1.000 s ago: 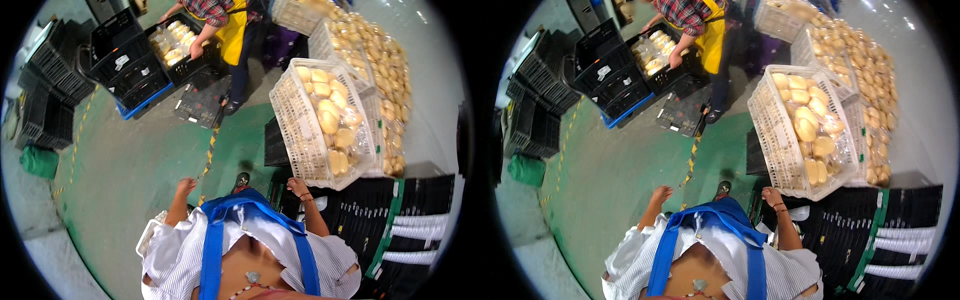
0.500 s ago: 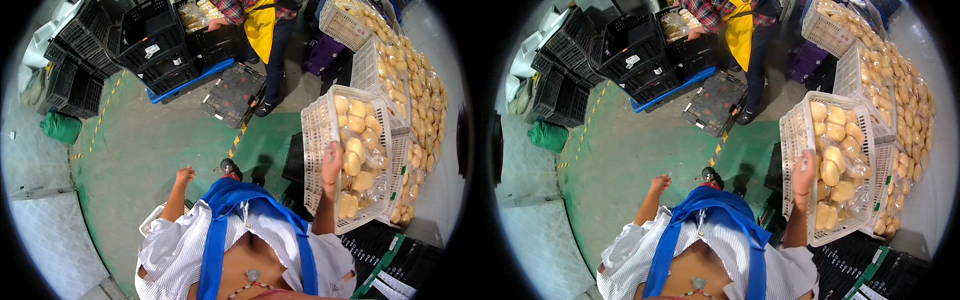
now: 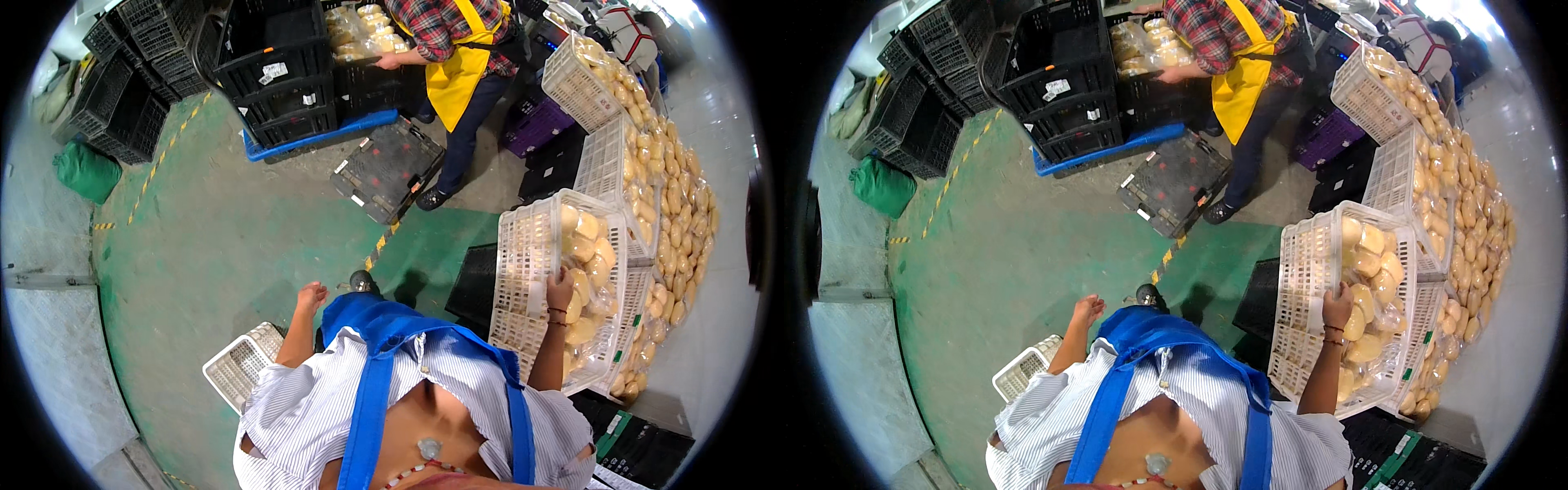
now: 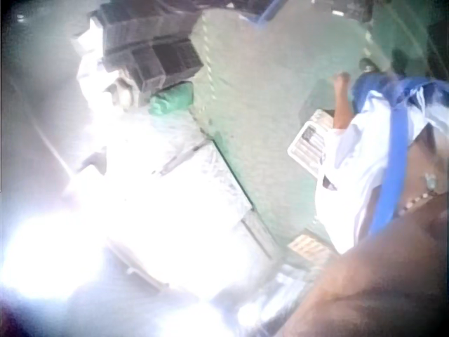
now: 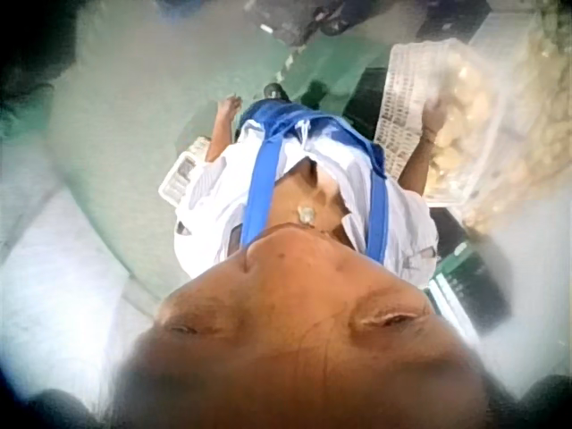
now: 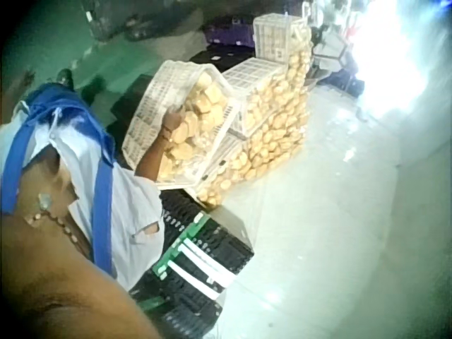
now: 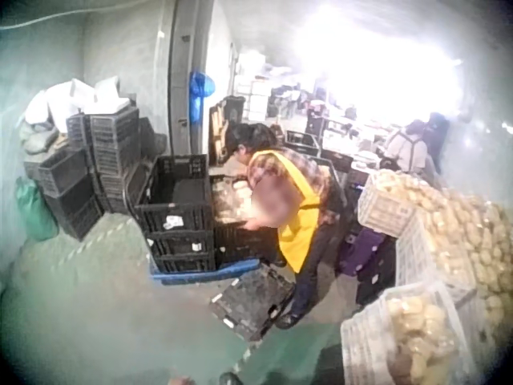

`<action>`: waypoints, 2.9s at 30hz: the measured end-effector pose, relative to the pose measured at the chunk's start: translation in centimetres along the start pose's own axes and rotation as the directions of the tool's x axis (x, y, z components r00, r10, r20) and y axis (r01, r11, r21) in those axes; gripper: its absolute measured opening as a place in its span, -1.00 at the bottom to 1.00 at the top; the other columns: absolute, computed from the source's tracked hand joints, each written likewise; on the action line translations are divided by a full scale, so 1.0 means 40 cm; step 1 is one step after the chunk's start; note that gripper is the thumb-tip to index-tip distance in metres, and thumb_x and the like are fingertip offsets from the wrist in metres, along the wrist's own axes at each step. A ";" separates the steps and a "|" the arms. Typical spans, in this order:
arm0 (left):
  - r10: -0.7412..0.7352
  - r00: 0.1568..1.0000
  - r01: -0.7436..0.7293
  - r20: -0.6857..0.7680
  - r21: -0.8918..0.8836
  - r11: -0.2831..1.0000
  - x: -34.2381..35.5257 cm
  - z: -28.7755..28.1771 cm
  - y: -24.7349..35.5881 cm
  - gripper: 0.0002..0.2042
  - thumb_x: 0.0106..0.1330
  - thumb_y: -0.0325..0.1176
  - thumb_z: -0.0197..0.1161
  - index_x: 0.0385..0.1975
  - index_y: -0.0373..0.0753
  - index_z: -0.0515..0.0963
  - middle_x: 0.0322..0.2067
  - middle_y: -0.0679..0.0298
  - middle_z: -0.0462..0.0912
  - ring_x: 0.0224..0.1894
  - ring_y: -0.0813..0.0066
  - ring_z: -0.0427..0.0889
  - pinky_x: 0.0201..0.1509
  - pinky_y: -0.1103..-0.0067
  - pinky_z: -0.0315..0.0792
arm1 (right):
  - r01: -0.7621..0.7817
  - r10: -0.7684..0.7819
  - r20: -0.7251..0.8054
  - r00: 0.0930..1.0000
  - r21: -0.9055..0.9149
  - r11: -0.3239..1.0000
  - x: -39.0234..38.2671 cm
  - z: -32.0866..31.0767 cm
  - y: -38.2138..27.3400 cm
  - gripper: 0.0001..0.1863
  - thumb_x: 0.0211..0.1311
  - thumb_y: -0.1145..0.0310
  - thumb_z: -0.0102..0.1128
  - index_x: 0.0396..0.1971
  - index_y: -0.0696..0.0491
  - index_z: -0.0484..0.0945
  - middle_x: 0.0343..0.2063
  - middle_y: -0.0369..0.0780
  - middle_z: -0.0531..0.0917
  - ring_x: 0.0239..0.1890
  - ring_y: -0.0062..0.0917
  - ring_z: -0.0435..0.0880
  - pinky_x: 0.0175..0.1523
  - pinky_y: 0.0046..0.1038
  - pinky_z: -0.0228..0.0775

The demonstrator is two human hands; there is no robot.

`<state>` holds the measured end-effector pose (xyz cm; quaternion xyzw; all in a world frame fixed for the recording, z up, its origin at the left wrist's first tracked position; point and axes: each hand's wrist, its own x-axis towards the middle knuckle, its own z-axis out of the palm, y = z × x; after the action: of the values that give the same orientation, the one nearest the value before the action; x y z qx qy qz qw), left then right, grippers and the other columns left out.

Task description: The person packs pre-packaged dough buns from a large supply into white plastic baskets. They handle the items by hand, arranging them neatly within the baskets and occasionally moving the baskets to different locations in the workspace.

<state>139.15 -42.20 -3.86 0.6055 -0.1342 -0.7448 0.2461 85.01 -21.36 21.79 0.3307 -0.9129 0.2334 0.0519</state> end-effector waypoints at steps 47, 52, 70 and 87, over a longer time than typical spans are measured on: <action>-0.340 0.716 -0.292 0.610 0.704 0.647 -0.060 0.757 0.196 -0.64 0.10 -0.20 0.04 -0.16 -0.27 0.35 -0.36 0.25 0.51 -0.37 0.53 0.50 -0.36 0.62 0.34 | -0.264 0.281 -0.194 0.940 0.113 0.958 -0.245 -0.308 0.291 -0.58 -0.09 0.42 0.04 -0.14 0.20 0.33 -0.16 -0.06 0.42 -0.11 -0.34 0.42 -0.02 -0.45 0.22; -0.470 0.573 -0.402 0.671 0.730 0.553 -0.209 0.986 -0.007 -0.62 0.09 -0.21 0.05 -0.14 -0.30 0.34 -0.32 0.24 0.50 -0.34 0.54 0.49 -0.36 0.66 0.33 | -0.463 0.435 -0.269 0.859 -0.049 0.885 -0.386 -0.479 0.508 -0.63 -0.09 0.42 0.02 -0.21 0.23 0.36 -0.28 -0.07 0.49 -0.20 -0.32 0.47 -0.10 -0.43 0.28; -0.364 0.709 -0.221 0.604 0.681 0.698 -0.507 1.199 -0.349 -0.35 -0.03 0.05 0.13 -0.16 -0.45 0.19 -0.32 0.03 0.37 -0.42 0.36 0.47 -0.35 0.50 0.45 | 0.421 -0.069 0.634 0.770 -0.425 0.802 -0.402 -0.411 0.689 -0.84 -0.43 0.43 0.09 -0.65 0.02 0.45 -0.48 -0.23 0.46 -0.18 -0.38 0.37 -0.02 -0.19 0.04; 0.346 0.782 -0.616 0.518 0.559 0.555 -0.587 1.174 -0.517 -0.46 -0.25 -0.32 0.24 -0.23 -0.42 0.21 -0.26 -0.07 0.28 -0.28 0.10 0.40 -0.21 0.42 0.32 | 0.619 -0.062 0.970 0.235 -0.101 0.779 -0.324 -0.373 0.597 -0.51 -0.31 -0.03 0.08 -0.47 0.10 0.50 -0.57 0.00 0.52 -0.45 -0.16 0.50 -0.32 -0.25 0.35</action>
<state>92.91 -16.97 16.30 0.4472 -0.6116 -0.6313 0.1655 79.16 9.10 22.43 0.5766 -0.6937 -0.2486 -0.3529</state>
